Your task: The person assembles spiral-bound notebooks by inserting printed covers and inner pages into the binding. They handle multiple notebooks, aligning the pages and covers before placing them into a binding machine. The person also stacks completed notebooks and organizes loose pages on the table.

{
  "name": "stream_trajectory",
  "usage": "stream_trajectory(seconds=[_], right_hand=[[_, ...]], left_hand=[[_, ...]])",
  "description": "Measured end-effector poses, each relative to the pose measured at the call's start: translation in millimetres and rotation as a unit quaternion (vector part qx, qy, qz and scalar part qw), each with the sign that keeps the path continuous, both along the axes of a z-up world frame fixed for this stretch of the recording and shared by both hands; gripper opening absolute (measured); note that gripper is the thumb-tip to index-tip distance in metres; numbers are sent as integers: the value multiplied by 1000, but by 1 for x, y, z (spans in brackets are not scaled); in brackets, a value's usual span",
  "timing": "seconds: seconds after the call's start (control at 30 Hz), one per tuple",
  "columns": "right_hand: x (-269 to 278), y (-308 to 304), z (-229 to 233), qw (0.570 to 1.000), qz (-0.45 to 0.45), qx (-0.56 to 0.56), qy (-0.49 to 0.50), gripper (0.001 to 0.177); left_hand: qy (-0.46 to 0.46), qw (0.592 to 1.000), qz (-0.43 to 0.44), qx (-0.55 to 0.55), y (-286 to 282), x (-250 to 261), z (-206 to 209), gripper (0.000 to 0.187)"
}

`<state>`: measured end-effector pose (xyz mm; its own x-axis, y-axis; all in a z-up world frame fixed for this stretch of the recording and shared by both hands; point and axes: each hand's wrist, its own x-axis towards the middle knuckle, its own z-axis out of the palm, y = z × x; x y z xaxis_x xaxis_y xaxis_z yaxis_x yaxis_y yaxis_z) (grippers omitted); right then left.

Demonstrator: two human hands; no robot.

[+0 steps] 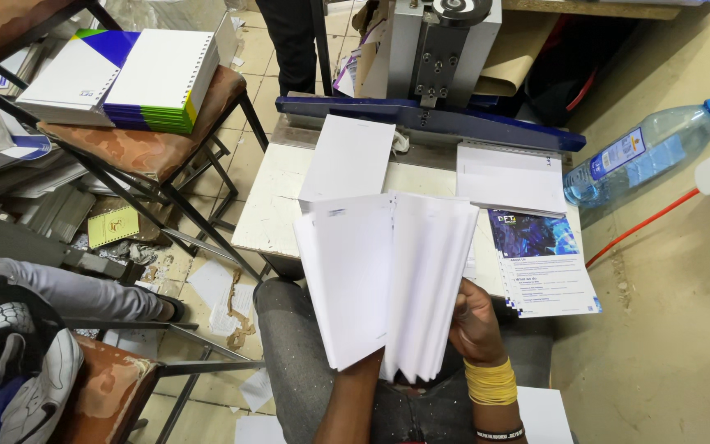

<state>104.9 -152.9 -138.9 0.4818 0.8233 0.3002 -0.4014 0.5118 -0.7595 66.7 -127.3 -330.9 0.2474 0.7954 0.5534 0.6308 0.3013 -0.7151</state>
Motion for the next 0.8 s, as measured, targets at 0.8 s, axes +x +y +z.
stream_trajectory(seconds=[0.8], right_hand=[[-32,5,63,983,84,57,155,31]], left_hand=[[399,663,230,591,157,-48,74,77]])
